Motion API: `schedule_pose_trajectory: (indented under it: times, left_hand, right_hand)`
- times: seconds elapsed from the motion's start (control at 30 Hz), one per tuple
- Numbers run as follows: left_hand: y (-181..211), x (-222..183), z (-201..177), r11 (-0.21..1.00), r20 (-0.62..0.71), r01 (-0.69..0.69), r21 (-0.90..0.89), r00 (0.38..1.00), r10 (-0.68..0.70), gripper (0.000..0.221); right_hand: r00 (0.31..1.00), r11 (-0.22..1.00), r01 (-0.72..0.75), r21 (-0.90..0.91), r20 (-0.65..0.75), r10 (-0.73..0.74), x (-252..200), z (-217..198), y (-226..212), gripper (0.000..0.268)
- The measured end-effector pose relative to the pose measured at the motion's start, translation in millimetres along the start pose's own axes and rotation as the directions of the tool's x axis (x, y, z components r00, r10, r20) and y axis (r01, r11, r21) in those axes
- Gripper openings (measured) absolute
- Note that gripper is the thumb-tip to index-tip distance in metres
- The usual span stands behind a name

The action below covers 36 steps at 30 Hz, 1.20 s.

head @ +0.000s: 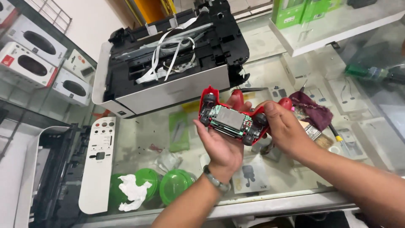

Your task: Disassembling a game controller to access and remove internal components

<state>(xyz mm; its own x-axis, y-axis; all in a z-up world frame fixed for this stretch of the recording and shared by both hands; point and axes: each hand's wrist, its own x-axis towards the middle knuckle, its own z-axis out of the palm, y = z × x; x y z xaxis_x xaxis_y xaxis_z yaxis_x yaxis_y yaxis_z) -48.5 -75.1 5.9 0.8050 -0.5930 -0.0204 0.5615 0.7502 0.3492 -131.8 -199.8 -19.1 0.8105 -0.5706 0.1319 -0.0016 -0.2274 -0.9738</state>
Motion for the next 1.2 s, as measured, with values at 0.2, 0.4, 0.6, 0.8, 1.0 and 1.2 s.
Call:
schedule_pose_trajectory:
  times: [0.2,0.4,0.6,0.8,1.0,1.2]
  left_hand:
    - [10.7,6.3,-22.3,0.998,-0.222,0.046,-0.048,0.973,-0.055,0.082]
    - [13.8,-18.9,-21.8,0.986,0.009,0.168,-0.004,0.986,-0.168,0.091]
    - [11.8,-30.1,-20.3,0.973,0.022,0.229,-0.043,0.973,-0.228,0.086]
    - [16.0,-30.6,-18.7,0.969,-0.027,0.239,0.064,0.971,-0.238,0.09]
    - [15.1,-33.2,-25.1,0.962,-0.127,0.271,0.019,0.955,-0.267,0.09]
    - [17.8,-32.6,-20.4,0.981,-0.046,0.194,0.022,0.98,-0.193,0.084]
  right_hand:
    - [0.967,0.874,0.181,-0.451,-0.08,-0.241,-4.4,-8.6,-29.7,0.029]
    - [0.794,0.478,0.509,-0.716,0.176,-0.582,-42.4,4.8,-55.2,0.066]
    - [0.8,0.391,0.486,-0.782,0.218,-0.559,-52.3,17.8,-43.2,0.059]
    - [0.82,0.396,0.488,-0.778,0.253,-0.513,-53.0,17.2,-50.7,0.063]
    - [0.779,0.415,0.516,-0.749,0.209,-0.591,-57.5,19.7,-48.0,0.051]
    - [0.77,0.407,0.521,-0.75,0.208,-0.603,-57.4,19.6,-52.8,0.05]
